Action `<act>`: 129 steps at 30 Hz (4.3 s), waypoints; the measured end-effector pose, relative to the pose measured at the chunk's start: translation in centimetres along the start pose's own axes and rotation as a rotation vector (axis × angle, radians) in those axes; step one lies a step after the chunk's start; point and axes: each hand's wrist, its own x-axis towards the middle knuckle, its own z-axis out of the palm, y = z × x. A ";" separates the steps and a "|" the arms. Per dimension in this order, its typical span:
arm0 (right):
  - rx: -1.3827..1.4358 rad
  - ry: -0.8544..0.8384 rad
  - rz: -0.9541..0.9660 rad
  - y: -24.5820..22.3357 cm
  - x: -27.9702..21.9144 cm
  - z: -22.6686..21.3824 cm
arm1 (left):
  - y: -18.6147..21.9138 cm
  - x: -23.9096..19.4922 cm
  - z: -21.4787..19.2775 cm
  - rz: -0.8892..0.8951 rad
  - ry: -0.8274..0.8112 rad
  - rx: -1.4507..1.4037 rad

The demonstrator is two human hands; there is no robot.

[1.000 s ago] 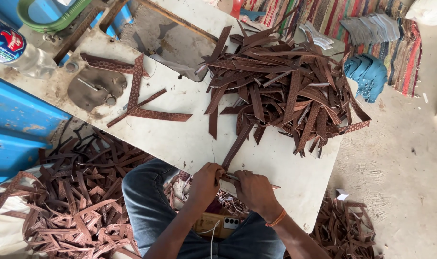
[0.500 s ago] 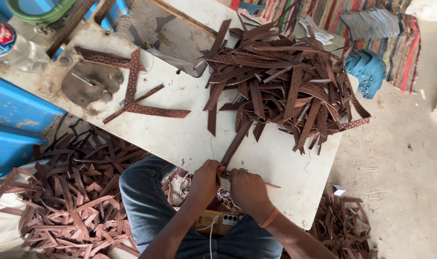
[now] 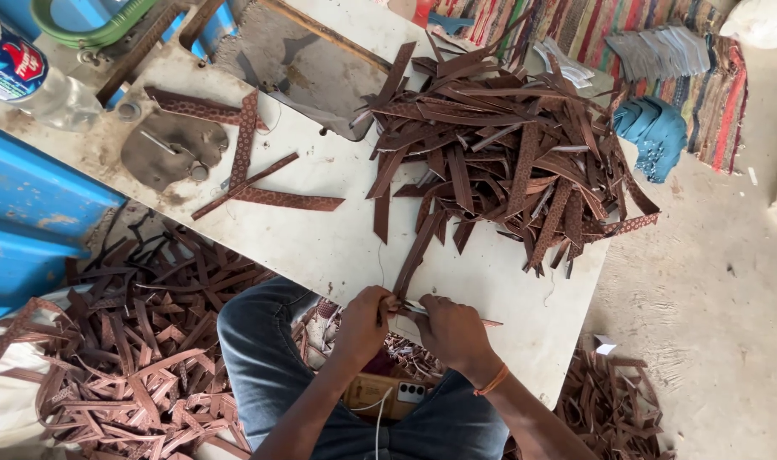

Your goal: Trimming excess material from brown leather shoe straps using a handheld blade.

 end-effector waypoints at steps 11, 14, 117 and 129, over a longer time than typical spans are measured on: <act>-0.161 -0.118 -0.055 -0.6 1.7 -0.8 | 2.2 -0.6 -1.2 0.049 -0.026 0.028; -0.149 -0.134 -0.062 -0.3 1.7 -0.8 | 1.7 -0.5 -1.3 0.085 -0.002 0.016; -0.071 0.008 0.008 -2.5 0.7 0.9 | -0.2 -5.6 -11.3 -0.153 0.499 -0.756; 0.288 0.361 0.003 -2.3 -3.5 5.6 | -23.7 -6.4 8.4 -0.570 -0.345 -0.504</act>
